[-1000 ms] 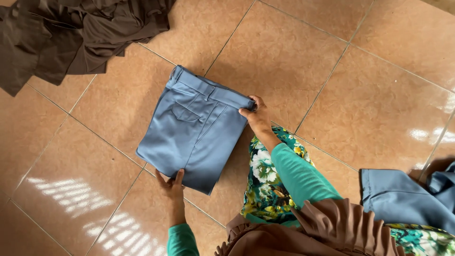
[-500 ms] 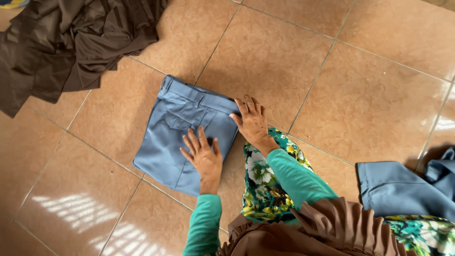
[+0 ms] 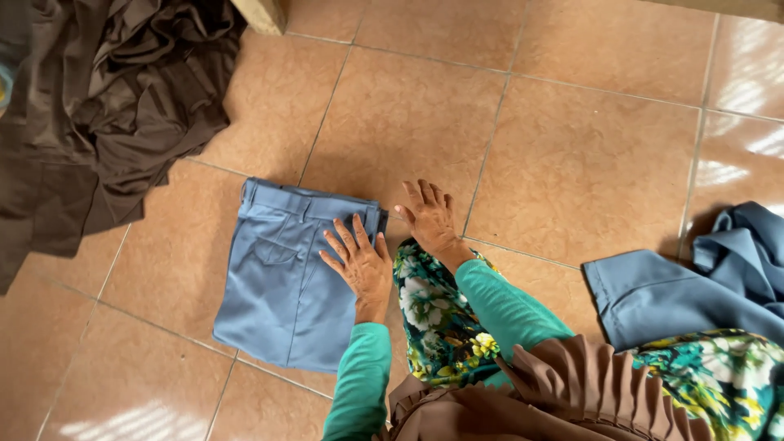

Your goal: The person sits on a tiled floor and folds several pairs of grey trousers by hand. They smooth the fabric, fold the legs together, and fold the trousers into neat rectangles, stacking them on the floor.

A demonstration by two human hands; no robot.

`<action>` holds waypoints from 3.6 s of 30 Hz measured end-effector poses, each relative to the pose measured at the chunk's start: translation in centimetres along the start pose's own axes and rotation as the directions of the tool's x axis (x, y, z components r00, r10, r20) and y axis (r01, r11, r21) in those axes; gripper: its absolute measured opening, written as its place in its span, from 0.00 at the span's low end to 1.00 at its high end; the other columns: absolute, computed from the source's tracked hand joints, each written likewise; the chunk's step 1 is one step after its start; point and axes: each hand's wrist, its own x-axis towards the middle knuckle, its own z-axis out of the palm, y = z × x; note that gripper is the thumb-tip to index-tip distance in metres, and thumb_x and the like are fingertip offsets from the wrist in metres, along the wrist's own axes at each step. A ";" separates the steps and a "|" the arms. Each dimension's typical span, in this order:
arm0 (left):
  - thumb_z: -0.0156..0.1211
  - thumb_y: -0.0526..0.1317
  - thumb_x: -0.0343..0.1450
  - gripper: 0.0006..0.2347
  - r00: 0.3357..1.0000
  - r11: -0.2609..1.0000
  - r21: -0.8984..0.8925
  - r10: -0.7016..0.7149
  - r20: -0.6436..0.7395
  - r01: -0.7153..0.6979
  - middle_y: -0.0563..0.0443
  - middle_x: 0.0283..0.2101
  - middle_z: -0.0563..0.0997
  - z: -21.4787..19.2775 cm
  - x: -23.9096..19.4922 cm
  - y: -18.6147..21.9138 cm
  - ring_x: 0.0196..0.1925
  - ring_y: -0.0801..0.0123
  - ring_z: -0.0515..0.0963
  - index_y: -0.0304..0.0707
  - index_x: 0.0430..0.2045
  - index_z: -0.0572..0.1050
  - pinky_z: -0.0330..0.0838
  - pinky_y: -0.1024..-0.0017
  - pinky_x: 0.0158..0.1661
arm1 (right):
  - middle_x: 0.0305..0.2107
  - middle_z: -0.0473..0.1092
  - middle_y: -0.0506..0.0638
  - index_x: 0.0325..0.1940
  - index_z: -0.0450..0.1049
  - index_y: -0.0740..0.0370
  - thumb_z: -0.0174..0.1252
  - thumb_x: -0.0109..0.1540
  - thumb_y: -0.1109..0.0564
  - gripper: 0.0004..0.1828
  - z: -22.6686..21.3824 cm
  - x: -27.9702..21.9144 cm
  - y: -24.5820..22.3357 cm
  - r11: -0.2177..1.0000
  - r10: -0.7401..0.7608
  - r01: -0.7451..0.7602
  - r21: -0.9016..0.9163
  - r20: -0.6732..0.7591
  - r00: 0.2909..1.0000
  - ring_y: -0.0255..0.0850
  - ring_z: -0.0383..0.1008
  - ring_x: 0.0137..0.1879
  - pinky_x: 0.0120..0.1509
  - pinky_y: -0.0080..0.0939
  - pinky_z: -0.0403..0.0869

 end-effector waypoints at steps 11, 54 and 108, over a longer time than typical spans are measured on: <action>0.41 0.53 0.79 0.23 0.979 0.972 -0.132 0.202 0.029 -0.196 0.40 0.76 0.54 2.4 1.1 12.6 0.78 0.42 0.48 0.51 0.69 0.61 0.35 0.40 0.70 | 0.61 0.67 0.53 0.72 0.64 0.41 0.44 0.68 0.30 0.32 -6.5 -2.8 11.5 0.926 0.312 -0.280 -0.253 0.095 0.945 0.49 0.64 0.69 0.67 0.60 0.59; 0.58 0.48 0.69 0.27 -0.180 -0.289 -0.554 0.953 -0.243 -0.781 0.33 0.67 0.67 -9.5 -42.5 56.3 0.72 0.39 0.62 0.42 0.64 0.66 0.47 0.34 0.67 | 0.60 0.68 0.49 0.67 0.69 0.38 0.51 0.67 0.33 0.26 -45.8 -49.5 35.8 -0.189 0.519 -0.939 -0.288 -0.841 0.154 0.45 0.67 0.67 0.63 0.56 0.62; 0.62 0.39 0.72 0.34 -0.104 0.366 -0.929 0.927 0.359 0.055 0.48 0.30 0.81 -10.3 -37.3 62.3 0.31 0.65 0.80 0.59 0.73 0.51 0.73 0.67 0.36 | 0.42 0.77 0.58 0.52 0.81 0.52 0.60 0.67 0.47 0.13 -59.3 -46.4 38.3 0.383 0.914 -0.858 0.343 -0.277 0.297 0.59 0.76 0.52 0.57 0.57 0.74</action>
